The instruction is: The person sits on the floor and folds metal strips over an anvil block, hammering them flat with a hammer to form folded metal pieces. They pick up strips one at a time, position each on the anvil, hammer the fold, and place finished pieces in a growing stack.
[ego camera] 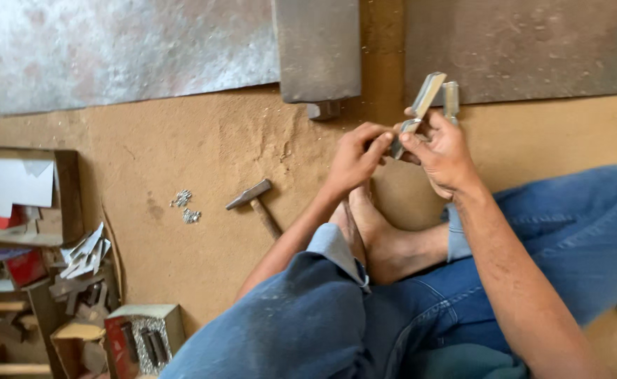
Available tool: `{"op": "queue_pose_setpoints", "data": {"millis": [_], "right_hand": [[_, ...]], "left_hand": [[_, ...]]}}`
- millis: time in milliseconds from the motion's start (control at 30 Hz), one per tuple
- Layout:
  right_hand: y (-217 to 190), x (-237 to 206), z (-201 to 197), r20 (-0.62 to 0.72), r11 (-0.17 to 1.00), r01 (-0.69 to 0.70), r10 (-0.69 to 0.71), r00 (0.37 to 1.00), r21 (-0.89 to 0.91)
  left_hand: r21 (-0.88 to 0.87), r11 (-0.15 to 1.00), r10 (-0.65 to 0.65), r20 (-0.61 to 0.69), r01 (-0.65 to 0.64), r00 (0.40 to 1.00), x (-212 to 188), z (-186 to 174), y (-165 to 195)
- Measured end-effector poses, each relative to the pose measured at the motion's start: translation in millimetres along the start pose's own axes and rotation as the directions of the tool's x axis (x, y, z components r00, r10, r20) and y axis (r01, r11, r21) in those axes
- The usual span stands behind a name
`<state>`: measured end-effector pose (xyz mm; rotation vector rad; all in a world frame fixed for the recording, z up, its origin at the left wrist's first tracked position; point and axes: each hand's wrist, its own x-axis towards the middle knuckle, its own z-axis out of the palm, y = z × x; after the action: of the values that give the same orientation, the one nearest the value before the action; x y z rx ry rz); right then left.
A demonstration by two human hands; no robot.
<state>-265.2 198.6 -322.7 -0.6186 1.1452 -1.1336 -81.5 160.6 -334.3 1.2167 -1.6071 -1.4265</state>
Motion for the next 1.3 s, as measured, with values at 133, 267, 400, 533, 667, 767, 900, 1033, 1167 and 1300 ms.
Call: {"op": "queue_pose_setpoints", "data": {"millis": [133,267,400,533,667,767,900,1033,1167,1300], "right_hand": [[2,-10,-14,0.046,0.995,-0.100,0.101,0.994,-0.027],[5,-12,-18,0.067,0.985,-0.166,0.169,0.983,-0.039],[8,-10,-23,0.086,0.978,-0.207,0.208,0.974,-0.028],[6,-9,-31,0.051,0.967,-0.228,0.235,0.971,-0.118],[0,-8,-33,0.041,0.966,-0.233,0.239,0.970,-0.114],[-1,-6,-30,0.022,0.961,-0.248,0.252,0.967,-0.123],[6,-4,-27,-0.001,0.969,-0.234,0.234,0.972,-0.079],[15,-2,-29,0.075,0.979,-0.197,0.201,0.977,-0.062],[16,-1,-33,0.062,0.982,-0.182,0.185,0.981,-0.056],[15,-1,-35,0.024,0.970,-0.207,0.212,0.977,-0.130]], "left_hand": [[-0.218,0.942,-0.208,0.222,0.257,0.953,-10,13,-14],[-0.484,0.805,-0.234,0.271,0.343,0.934,-23,24,-33],[-0.506,0.771,-0.263,0.299,0.386,0.917,-30,25,-46],[-0.589,0.678,-0.290,0.335,0.440,0.896,-32,28,-50],[-0.525,0.752,-0.312,0.251,0.400,0.916,-32,31,-51],[-0.440,0.812,-0.335,0.187,0.384,0.923,-28,31,-53],[-0.393,0.848,-0.301,0.197,0.357,0.933,-24,30,-52],[-0.384,0.856,-0.281,0.218,0.347,0.935,-25,30,-50],[-0.533,0.742,-0.318,0.253,0.406,0.914,-30,29,-50],[-0.559,0.719,-0.335,0.242,0.413,0.911,-32,29,-50]]}}
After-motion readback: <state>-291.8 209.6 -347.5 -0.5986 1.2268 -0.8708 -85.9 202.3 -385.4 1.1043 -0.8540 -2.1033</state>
